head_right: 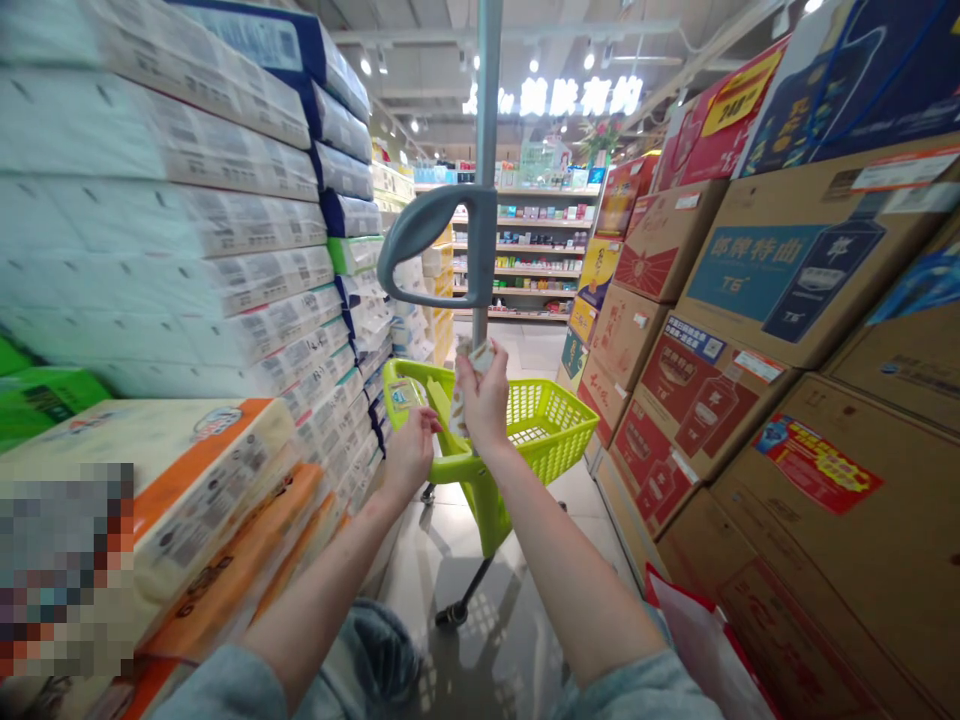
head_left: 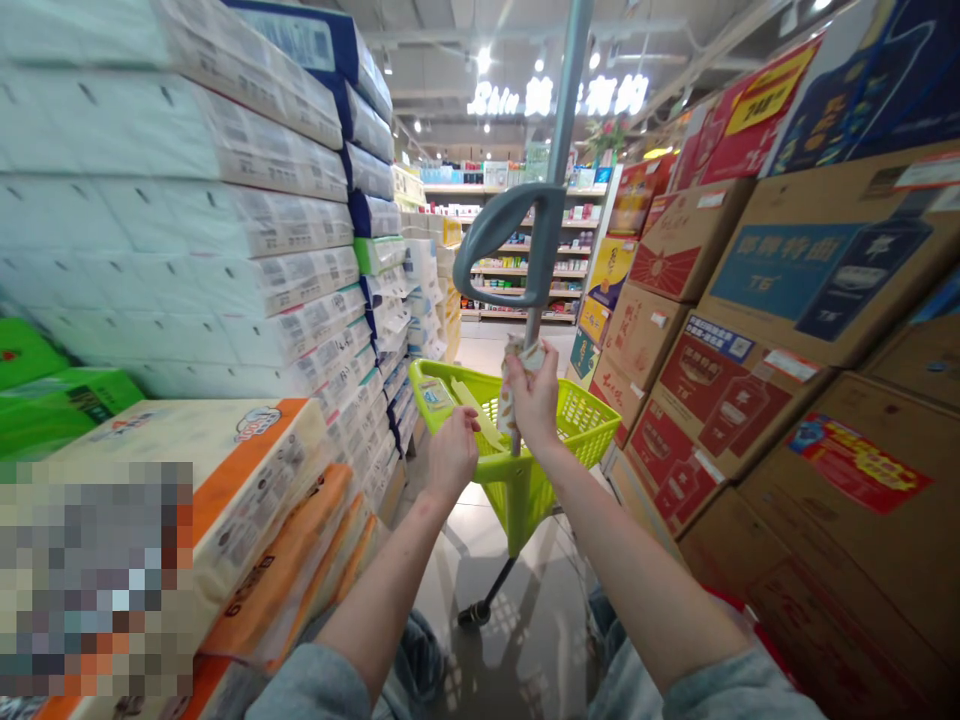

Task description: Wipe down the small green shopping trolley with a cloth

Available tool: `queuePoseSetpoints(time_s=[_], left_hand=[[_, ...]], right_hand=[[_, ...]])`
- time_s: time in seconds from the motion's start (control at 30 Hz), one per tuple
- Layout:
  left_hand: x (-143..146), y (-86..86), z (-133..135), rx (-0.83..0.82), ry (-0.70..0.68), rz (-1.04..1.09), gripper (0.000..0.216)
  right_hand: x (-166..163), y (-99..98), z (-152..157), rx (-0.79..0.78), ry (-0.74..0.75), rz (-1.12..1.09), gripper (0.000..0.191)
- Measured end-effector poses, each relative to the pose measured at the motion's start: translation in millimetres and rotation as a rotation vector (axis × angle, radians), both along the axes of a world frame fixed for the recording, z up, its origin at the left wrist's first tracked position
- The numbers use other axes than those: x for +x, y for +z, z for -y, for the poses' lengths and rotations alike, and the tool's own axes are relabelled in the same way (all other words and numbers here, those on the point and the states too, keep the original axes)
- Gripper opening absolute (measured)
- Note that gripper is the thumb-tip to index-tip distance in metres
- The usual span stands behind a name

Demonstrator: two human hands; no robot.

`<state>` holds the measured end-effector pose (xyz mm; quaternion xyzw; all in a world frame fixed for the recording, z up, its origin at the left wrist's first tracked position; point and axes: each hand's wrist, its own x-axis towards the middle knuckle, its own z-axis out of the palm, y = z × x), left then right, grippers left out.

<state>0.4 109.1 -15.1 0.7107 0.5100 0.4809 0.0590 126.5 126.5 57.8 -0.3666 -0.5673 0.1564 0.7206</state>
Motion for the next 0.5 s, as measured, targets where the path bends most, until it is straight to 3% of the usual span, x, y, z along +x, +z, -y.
queuePoseSetpoints(time_s=[0.13, 0.23, 0.3, 0.4, 0.5], left_hand=[[-2, 2.0, 1, 0.016, -0.01, -0.095, 0.021], [-1, 2.6, -1, -0.003, 0.003, -0.156, 0.022], [1, 2.8, -1, -0.003, 0.024, -0.169, 0.022], [5, 2.9, -1, -0.007, 0.036, -0.183, 0.023], [7, 2.5, -2, -0.015, 0.032, -0.197, 0.024]], right_hand=[[4, -54.1, 11, -0.071, -0.174, 0.174, 0.042], [8, -70.6, 14, -0.068, -0.262, 0.27, 0.041], [9, -63.9, 13, -0.06, -0.283, 0.286, 0.04], [13, -38.0, 9, -0.036, -0.283, 0.27, 0.038], [20, -17.5, 6, -0.053, -0.212, 0.277, 0.037]])
